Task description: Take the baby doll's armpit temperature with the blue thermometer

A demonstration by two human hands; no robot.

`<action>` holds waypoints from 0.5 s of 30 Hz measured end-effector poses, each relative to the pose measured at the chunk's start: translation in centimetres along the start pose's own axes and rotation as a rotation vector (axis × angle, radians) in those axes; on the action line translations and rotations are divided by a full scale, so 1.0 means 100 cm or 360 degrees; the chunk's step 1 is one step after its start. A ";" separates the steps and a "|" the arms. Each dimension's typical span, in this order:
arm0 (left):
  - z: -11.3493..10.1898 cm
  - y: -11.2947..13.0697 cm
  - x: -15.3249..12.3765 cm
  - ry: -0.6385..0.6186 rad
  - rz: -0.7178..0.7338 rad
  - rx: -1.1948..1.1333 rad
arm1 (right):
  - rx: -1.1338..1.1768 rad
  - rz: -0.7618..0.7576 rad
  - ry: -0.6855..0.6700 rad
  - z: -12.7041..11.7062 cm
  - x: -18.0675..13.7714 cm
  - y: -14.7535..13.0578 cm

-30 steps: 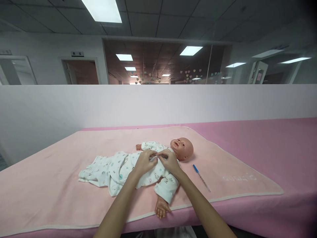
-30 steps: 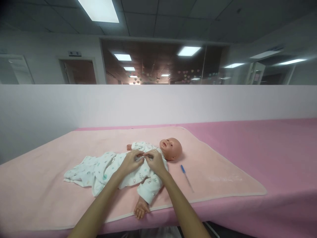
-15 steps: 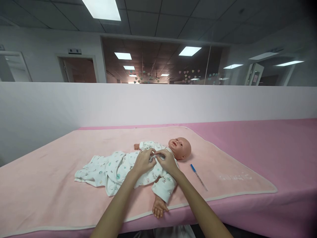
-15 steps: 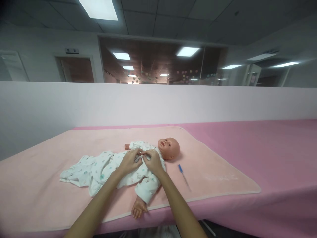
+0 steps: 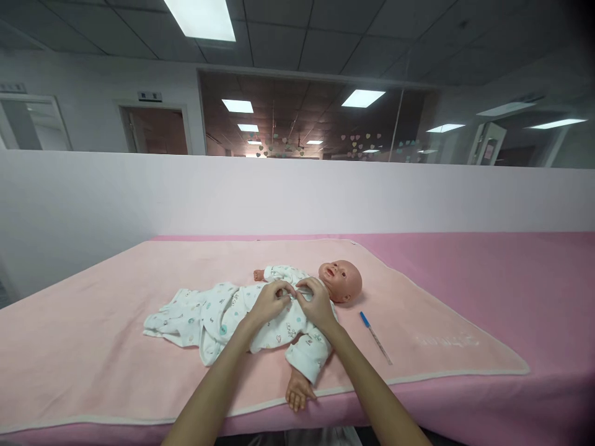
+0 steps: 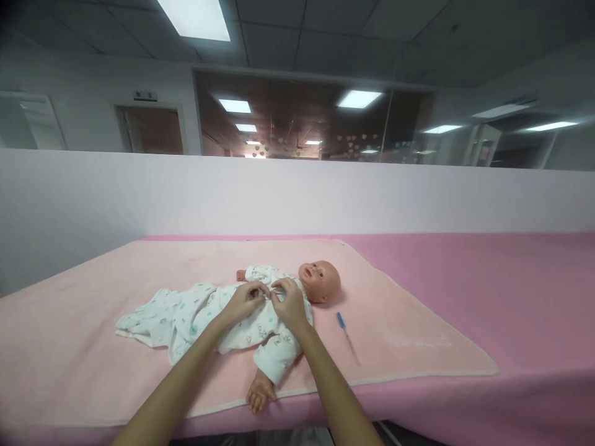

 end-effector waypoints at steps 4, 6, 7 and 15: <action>-0.004 -0.006 0.000 0.0100 -0.0048 -0.0012 | 0.0015 -0.0001 -0.0027 0.003 0.000 -0.001; -0.005 -0.008 -0.001 0.0160 -0.0082 0.0060 | -0.0030 -0.0022 -0.0097 0.008 0.001 -0.001; -0.006 -0.007 -0.001 0.0190 -0.0088 0.0141 | -0.0055 -0.0032 -0.0127 0.010 0.001 -0.001; -0.015 0.001 -0.021 0.0245 -0.0169 0.0566 | -0.0296 -0.0144 -0.0216 0.014 0.001 -0.012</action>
Point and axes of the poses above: each hand's wrist, its own x-axis towards the middle knuckle, its own z-axis out of the palm, y = z × x, the point moved 8 cm from there along x, towards the middle knuckle, and after that the axes turned 13 degrees about -y, right-handed, at the moved point
